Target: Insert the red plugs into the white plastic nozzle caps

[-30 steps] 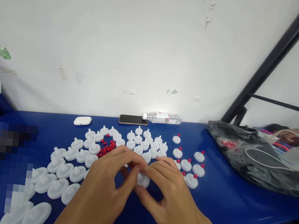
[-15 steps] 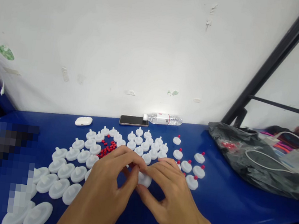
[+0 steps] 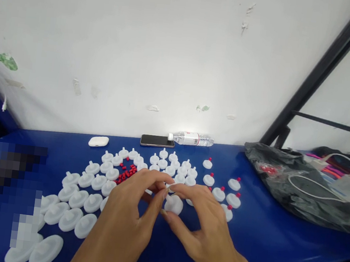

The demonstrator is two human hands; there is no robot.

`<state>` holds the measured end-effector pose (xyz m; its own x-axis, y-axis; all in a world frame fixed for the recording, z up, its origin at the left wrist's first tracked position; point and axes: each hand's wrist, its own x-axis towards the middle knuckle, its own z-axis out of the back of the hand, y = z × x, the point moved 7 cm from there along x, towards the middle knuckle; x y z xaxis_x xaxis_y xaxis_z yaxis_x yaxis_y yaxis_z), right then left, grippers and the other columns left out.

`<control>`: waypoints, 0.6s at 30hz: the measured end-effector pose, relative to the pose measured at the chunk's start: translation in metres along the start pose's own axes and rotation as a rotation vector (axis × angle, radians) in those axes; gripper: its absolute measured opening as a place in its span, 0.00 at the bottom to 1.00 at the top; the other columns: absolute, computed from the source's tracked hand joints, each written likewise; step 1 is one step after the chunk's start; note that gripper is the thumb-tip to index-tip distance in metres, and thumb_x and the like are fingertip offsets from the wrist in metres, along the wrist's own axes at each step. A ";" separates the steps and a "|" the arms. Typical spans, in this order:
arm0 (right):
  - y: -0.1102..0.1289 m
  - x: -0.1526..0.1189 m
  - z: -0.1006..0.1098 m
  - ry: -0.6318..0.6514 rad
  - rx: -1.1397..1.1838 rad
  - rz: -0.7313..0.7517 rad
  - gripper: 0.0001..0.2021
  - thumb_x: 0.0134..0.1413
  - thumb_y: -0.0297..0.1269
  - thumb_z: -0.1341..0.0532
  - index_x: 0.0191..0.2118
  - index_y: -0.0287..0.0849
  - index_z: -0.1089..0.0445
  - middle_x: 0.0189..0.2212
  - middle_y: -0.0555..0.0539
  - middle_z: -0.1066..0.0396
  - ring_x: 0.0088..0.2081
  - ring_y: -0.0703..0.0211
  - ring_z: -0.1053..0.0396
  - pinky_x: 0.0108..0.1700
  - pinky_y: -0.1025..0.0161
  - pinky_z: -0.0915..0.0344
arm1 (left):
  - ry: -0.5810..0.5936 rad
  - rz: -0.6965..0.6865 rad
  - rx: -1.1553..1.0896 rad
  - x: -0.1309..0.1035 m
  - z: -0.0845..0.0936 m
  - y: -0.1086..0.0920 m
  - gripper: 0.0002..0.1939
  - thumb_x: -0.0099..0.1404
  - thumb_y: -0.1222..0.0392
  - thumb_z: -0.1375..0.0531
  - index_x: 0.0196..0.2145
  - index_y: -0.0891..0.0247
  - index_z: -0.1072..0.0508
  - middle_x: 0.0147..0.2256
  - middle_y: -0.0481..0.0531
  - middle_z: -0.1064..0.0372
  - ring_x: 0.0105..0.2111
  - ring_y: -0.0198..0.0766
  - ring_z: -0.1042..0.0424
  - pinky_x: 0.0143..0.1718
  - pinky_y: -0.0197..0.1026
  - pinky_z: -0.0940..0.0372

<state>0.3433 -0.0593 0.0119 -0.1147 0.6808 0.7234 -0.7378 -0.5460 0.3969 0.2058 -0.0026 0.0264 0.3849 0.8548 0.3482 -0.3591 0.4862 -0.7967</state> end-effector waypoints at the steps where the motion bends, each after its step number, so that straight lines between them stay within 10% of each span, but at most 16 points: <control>1: -0.002 -0.001 0.000 0.002 -0.004 -0.021 0.15 0.66 0.37 0.36 0.56 0.48 0.34 0.44 0.50 0.22 0.40 0.55 0.25 0.43 0.57 0.32 | -0.006 0.025 -0.010 0.000 0.001 0.002 0.09 0.71 0.59 0.42 0.46 0.52 0.24 0.40 0.45 0.23 0.40 0.36 0.22 0.42 0.39 0.29; 18: 0.007 -0.001 -0.004 0.073 0.030 0.088 0.18 0.72 0.40 0.41 0.63 0.51 0.38 0.43 0.51 0.23 0.42 0.59 0.25 0.43 0.60 0.32 | 0.056 0.110 -0.232 0.001 0.008 -0.002 0.11 0.66 0.58 0.37 0.47 0.51 0.24 0.38 0.44 0.20 0.34 0.35 0.20 0.32 0.32 0.25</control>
<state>0.3362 -0.0618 0.0118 -0.2271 0.6628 0.7136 -0.7027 -0.6188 0.3512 0.2004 -0.0017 0.0320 0.4028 0.8857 0.2309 -0.1989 0.3310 -0.9224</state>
